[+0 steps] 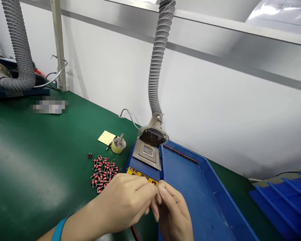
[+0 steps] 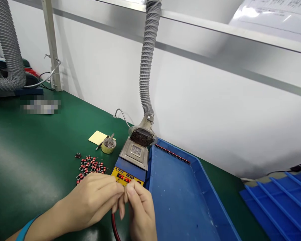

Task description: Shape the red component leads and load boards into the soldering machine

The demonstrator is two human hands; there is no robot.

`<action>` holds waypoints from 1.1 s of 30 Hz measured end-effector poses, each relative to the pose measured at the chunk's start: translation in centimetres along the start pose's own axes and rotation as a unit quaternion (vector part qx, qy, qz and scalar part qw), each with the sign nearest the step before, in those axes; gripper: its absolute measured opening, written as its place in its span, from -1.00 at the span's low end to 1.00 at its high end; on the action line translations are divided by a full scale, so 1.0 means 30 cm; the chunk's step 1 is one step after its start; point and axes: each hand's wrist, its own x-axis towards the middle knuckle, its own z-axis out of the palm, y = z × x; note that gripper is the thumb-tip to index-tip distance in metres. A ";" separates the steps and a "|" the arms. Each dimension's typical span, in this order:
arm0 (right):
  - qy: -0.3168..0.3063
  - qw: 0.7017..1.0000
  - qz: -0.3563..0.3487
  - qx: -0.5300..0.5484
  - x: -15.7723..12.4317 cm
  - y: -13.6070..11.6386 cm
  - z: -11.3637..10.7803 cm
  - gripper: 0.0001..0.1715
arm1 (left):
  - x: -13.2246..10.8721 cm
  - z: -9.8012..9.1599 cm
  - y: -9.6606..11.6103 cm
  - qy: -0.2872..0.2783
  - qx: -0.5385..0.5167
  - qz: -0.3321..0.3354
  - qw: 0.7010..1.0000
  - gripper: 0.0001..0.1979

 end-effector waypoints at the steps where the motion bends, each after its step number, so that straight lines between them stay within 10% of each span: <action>1: -0.010 1.000 -0.006 0.026 0.002 -0.001 -0.008 -0.52 | 0.001 -0.004 0.003 -0.004 -0.038 -0.024 0.999 -0.70; 5: 0.009 0.989 -0.134 -0.060 0.004 -0.007 -0.031 -0.89 | 0.012 -0.038 0.013 -0.028 -0.200 -0.156 0.967 -0.84; 11: 0.031 0.967 -0.225 -0.117 -0.007 -0.010 0.007 -0.83 | 0.017 -0.049 0.009 -0.053 -0.275 -0.201 0.939 -0.84; 19: 0.141 0.975 -0.171 -0.028 0.004 -0.023 -0.035 -0.85 | 0.027 -0.053 0.008 -0.028 -0.289 -0.210 0.933 -0.83; 26: 0.028 0.990 -0.040 0.136 0.017 0.030 0.025 -0.81 | 0.012 -0.027 -0.012 0.014 -0.536 -0.241 0.809 -0.63; 33: 0.016 0.964 0.082 0.253 0.006 0.085 0.063 -0.71 | 0.011 0.009 -0.015 0.017 -0.492 -0.249 0.834 -0.60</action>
